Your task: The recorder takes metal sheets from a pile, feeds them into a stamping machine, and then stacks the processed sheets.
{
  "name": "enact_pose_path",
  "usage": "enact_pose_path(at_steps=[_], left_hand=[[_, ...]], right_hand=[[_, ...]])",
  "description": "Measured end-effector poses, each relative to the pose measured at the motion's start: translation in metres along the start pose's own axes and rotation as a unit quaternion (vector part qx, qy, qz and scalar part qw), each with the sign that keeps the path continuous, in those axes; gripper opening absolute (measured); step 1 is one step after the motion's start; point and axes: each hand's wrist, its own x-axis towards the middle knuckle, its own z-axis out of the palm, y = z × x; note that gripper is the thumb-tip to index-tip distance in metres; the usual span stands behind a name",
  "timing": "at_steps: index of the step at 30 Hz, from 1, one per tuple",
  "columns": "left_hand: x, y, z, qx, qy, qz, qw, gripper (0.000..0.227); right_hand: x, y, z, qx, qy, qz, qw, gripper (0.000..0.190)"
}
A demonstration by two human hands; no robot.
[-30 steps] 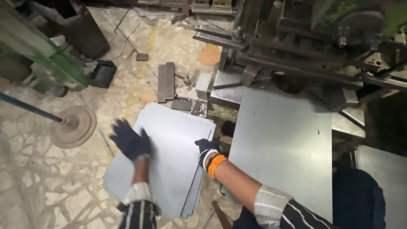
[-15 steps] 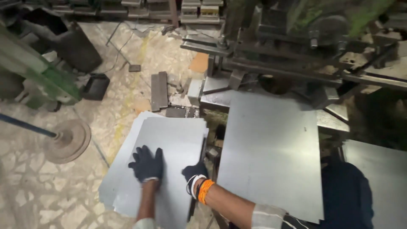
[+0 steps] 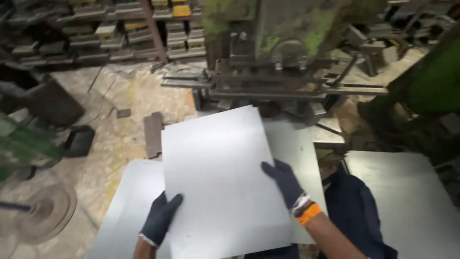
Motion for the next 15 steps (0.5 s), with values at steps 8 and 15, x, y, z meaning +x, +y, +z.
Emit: enact_pose_path(at_steps=[8,15], left_hand=[[0.055,0.038,0.119,0.066,-0.063,0.125,0.988,0.067],[0.115,0.057,0.161,-0.003,-0.056,0.149,0.987,0.062]], right_hand=[[0.027,-0.031,-0.092,0.053,0.177,-0.042,0.982,0.066],[0.093,-0.025,-0.156,0.105,0.149,-0.027,0.983,0.060]])
